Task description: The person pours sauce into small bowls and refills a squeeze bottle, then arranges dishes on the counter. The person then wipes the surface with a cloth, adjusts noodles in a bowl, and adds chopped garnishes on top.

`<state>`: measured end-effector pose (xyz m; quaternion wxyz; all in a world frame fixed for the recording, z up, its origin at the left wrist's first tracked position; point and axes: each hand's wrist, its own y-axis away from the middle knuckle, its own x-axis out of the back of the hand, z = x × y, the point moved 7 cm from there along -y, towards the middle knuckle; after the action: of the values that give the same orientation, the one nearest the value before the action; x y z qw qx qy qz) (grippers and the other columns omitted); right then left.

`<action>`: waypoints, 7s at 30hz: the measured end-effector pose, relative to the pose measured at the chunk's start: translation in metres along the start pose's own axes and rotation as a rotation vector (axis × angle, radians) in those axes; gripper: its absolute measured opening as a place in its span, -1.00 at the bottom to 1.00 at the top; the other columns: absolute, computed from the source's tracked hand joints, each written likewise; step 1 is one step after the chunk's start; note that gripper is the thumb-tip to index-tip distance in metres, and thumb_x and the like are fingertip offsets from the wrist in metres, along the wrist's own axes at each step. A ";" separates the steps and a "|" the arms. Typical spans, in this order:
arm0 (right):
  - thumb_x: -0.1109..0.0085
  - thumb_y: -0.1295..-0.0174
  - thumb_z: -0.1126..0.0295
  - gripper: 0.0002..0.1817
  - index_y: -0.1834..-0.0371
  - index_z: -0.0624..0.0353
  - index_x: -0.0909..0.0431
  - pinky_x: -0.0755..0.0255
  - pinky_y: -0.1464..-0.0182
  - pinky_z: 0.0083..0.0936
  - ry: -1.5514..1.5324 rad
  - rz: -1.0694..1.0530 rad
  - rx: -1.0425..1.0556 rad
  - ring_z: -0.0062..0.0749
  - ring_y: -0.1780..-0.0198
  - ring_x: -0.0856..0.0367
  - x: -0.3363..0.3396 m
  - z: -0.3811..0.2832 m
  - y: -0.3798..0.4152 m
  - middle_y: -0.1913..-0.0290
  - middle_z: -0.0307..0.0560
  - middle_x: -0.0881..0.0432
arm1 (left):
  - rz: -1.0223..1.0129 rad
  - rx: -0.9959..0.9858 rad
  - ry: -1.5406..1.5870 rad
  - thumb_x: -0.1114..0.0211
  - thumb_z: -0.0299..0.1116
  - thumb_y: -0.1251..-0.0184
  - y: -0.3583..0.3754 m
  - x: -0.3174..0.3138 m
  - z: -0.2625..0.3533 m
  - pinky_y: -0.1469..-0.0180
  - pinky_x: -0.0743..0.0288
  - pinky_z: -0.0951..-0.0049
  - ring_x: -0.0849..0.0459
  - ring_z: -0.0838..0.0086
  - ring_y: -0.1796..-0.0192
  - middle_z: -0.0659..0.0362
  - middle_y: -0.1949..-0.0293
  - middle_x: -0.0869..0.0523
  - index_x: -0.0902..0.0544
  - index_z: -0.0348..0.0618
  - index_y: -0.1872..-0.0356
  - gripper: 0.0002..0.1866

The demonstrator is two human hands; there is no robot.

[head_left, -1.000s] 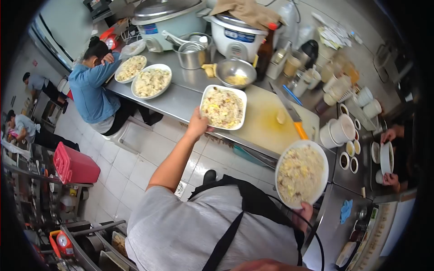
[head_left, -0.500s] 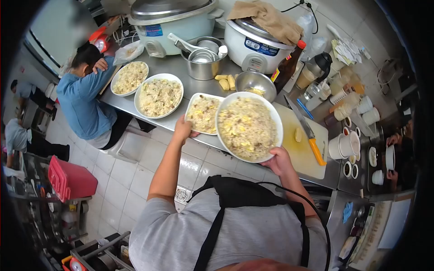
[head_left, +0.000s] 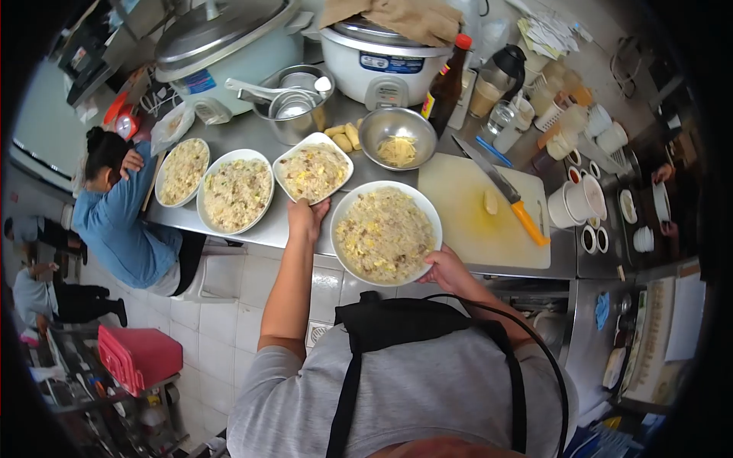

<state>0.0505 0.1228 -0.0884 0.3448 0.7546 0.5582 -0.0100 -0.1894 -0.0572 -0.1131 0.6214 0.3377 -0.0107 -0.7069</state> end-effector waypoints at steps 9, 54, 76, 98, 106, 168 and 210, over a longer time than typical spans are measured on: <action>0.15 0.10 0.52 -0.39 -0.13 0.15 0.03 -0.46 0.60 -0.56 0.129 0.091 -0.060 -0.33 0.57 -0.57 0.004 -0.014 -0.031 0.36 0.09 -0.51 | -0.011 -0.045 0.137 0.27 -0.53 -0.13 -0.010 -0.008 -0.008 0.37 -0.56 0.38 -0.60 0.24 0.37 -0.11 0.21 -0.50 -0.18 -0.28 0.01 -0.66; -0.04 0.02 0.22 -0.32 -0.19 0.19 -0.05 -0.27 0.76 -0.63 0.486 0.377 0.224 -0.56 0.71 -0.46 -0.006 -0.161 -0.161 0.49 -0.07 -0.52 | -0.210 0.072 -0.576 0.18 -0.07 -0.23 0.054 -0.024 -0.054 0.69 -0.52 0.49 -0.60 0.34 0.47 -0.02 0.28 -0.50 -0.20 -0.22 0.03 -0.55; 0.04 -0.14 0.38 -0.78 0.16 0.19 -0.41 -0.34 0.38 -0.71 0.197 0.503 0.677 -0.65 0.47 -0.43 0.302 -0.175 0.206 0.44 -0.22 -0.49 | -0.495 -0.927 -0.718 -0.34 -0.35 0.11 0.085 -0.355 -0.110 -0.01 -0.26 0.41 -0.38 0.36 0.02 0.04 0.06 -0.37 -0.26 -0.28 -0.06 -0.35; -0.18 0.13 0.01 -0.56 0.54 0.24 -0.41 -0.33 0.47 -0.49 1.079 0.454 0.775 -0.38 0.53 -0.51 0.179 -0.273 0.053 0.62 -0.05 -0.52 | -0.652 -0.877 -1.159 -0.30 -0.33 0.30 0.160 -0.413 -0.109 0.32 -0.44 0.31 -0.55 0.12 0.37 -0.05 0.49 -0.55 -0.42 -0.22 0.27 -0.55; -0.14 0.22 0.04 -0.60 0.69 0.21 -0.37 -0.29 0.57 -0.40 1.007 0.307 0.857 -0.25 0.65 -0.42 0.133 -0.234 0.045 0.73 -0.01 -0.41 | -1.073 -0.378 -0.917 -0.24 -0.45 0.31 0.151 -0.360 -0.115 0.24 -0.38 0.55 -0.50 0.57 0.33 0.22 0.40 -0.53 -0.43 -0.22 0.28 -0.60; -0.22 0.21 0.35 -0.51 0.11 0.14 -0.37 -0.37 0.09 -0.32 1.412 0.597 0.207 -0.13 0.08 -0.44 0.312 -0.179 0.012 0.06 0.10 -0.36 | -0.656 -0.532 -0.883 -0.25 -0.62 0.11 0.083 -0.297 -0.087 0.00 -0.27 0.49 -0.37 0.45 0.07 0.11 0.09 -0.33 -0.13 -0.22 -0.08 -0.33; -0.18 0.07 0.23 -0.43 -0.05 0.11 -0.28 -0.32 0.07 -0.38 1.118 0.138 0.570 -0.17 0.05 -0.41 0.201 -0.235 -0.017 0.00 0.03 -0.32 | -0.699 -1.051 -1.488 0.04 -0.49 -0.12 0.007 -0.467 0.109 0.29 -0.40 0.38 -0.56 0.27 0.38 -0.03 0.49 -0.57 -0.51 -0.25 0.27 -0.80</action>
<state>0.0249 0.4181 0.0010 -0.2137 0.7423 0.5795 0.2597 -0.2370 0.3107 0.1907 0.2827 -0.5309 0.0171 -0.7987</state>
